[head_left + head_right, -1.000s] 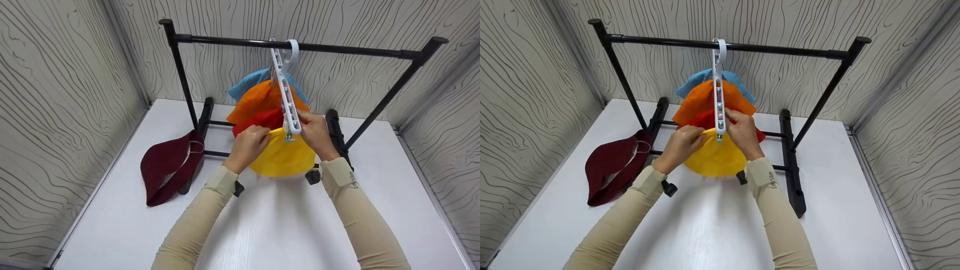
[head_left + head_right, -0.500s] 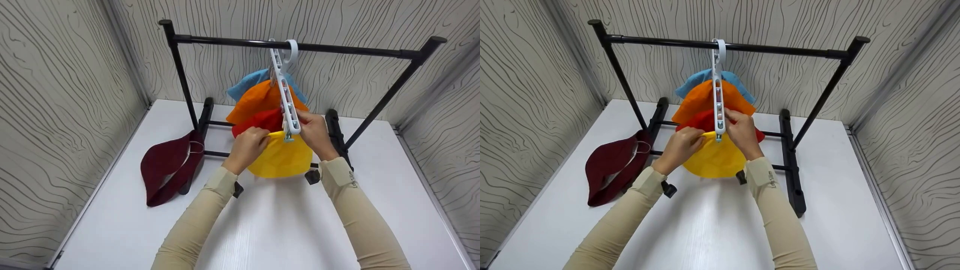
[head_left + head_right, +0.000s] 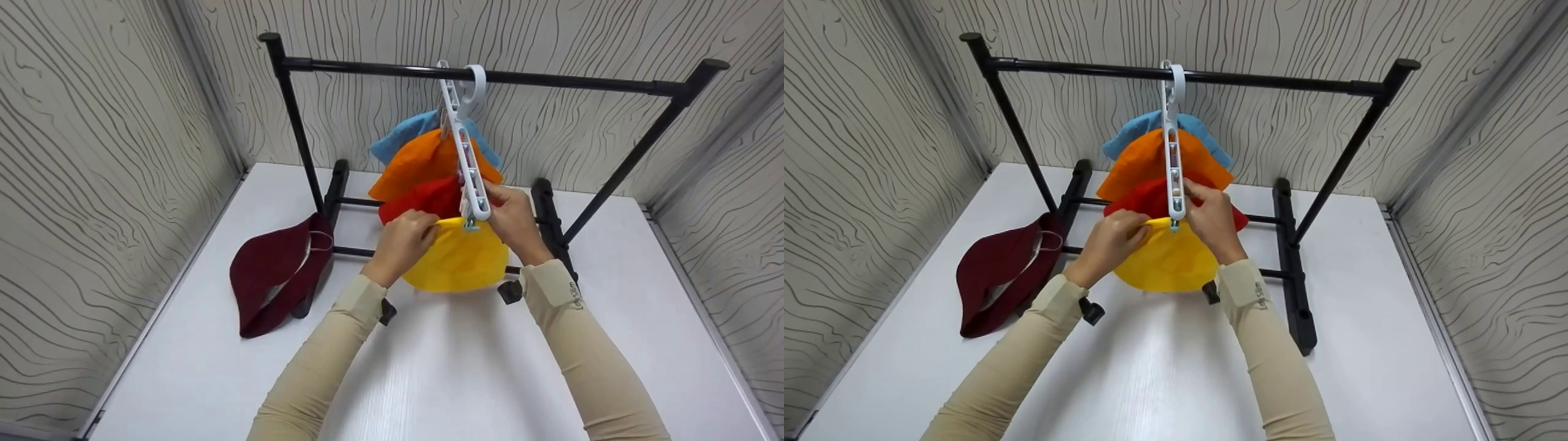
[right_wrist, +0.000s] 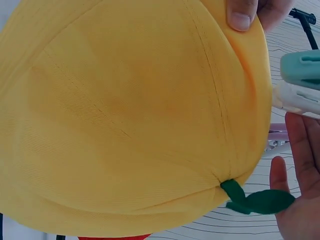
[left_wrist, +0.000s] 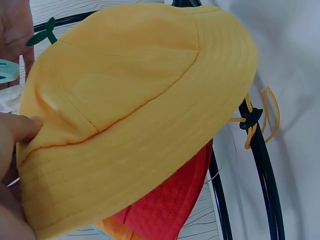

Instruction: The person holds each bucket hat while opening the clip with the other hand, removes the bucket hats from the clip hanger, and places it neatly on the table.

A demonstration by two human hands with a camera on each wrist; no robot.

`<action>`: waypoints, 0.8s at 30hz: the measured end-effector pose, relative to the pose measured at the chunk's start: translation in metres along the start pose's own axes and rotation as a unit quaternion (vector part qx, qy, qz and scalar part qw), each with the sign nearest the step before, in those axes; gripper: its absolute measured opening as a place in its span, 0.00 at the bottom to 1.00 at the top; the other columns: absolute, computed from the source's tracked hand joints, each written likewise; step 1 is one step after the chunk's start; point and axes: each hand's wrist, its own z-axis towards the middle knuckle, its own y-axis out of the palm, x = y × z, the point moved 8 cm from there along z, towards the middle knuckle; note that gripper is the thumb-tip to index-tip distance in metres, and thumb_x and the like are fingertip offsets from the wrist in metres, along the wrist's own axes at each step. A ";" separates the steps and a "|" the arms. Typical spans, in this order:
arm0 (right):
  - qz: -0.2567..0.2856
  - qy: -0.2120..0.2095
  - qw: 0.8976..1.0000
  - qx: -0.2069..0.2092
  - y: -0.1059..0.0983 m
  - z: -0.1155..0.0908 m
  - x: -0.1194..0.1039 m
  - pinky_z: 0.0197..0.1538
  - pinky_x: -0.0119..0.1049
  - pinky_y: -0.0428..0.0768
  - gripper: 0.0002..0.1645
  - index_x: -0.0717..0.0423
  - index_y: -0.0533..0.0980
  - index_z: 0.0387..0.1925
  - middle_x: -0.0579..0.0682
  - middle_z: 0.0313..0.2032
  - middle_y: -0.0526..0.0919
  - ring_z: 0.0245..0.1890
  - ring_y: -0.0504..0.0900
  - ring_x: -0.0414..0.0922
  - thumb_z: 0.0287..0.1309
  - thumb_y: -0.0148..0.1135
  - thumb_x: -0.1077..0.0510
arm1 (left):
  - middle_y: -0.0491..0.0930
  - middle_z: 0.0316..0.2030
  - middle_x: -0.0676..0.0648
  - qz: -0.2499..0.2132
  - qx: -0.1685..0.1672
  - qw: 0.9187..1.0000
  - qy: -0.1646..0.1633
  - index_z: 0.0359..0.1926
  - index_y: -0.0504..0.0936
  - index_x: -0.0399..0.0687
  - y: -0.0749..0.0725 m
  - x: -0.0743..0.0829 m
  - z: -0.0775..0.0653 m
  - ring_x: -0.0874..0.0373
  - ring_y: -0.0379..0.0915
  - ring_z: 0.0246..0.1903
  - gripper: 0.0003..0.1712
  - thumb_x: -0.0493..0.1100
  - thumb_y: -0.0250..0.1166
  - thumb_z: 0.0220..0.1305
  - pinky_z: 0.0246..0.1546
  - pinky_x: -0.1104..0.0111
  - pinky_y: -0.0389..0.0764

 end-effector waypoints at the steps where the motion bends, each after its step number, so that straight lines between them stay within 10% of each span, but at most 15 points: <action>1: -0.001 0.002 1.000 -0.002 0.000 0.000 0.001 0.55 0.23 0.75 0.27 0.50 0.72 0.63 0.51 0.54 0.82 0.48 0.78 0.40 0.63 0.59 0.50 | 0.86 0.41 0.51 0.001 0.000 1.000 0.000 0.49 0.84 0.47 0.000 0.000 0.000 0.58 0.77 0.37 0.14 0.47 0.60 0.67 0.45 0.75 0.79; 17: -0.003 0.027 0.999 -0.021 0.003 -0.002 0.009 0.63 0.35 0.73 0.33 0.49 0.65 0.68 0.50 0.61 0.76 0.55 0.75 0.45 0.64 0.60 0.51 | 0.86 0.39 0.50 -0.002 0.003 1.000 0.001 0.47 0.85 0.46 -0.001 -0.004 -0.006 0.58 0.77 0.35 0.12 0.44 0.61 0.67 0.44 0.75 0.80; 24: -0.004 0.025 0.999 -0.026 0.003 -0.003 0.011 0.52 0.24 0.77 0.33 0.49 0.64 0.69 0.51 0.62 0.75 0.52 0.74 0.47 0.64 0.60 0.52 | 0.86 0.39 0.50 0.009 0.005 1.000 0.003 0.46 0.85 0.46 -0.003 -0.006 -0.008 0.57 0.77 0.34 0.12 0.45 0.61 0.67 0.43 0.74 0.80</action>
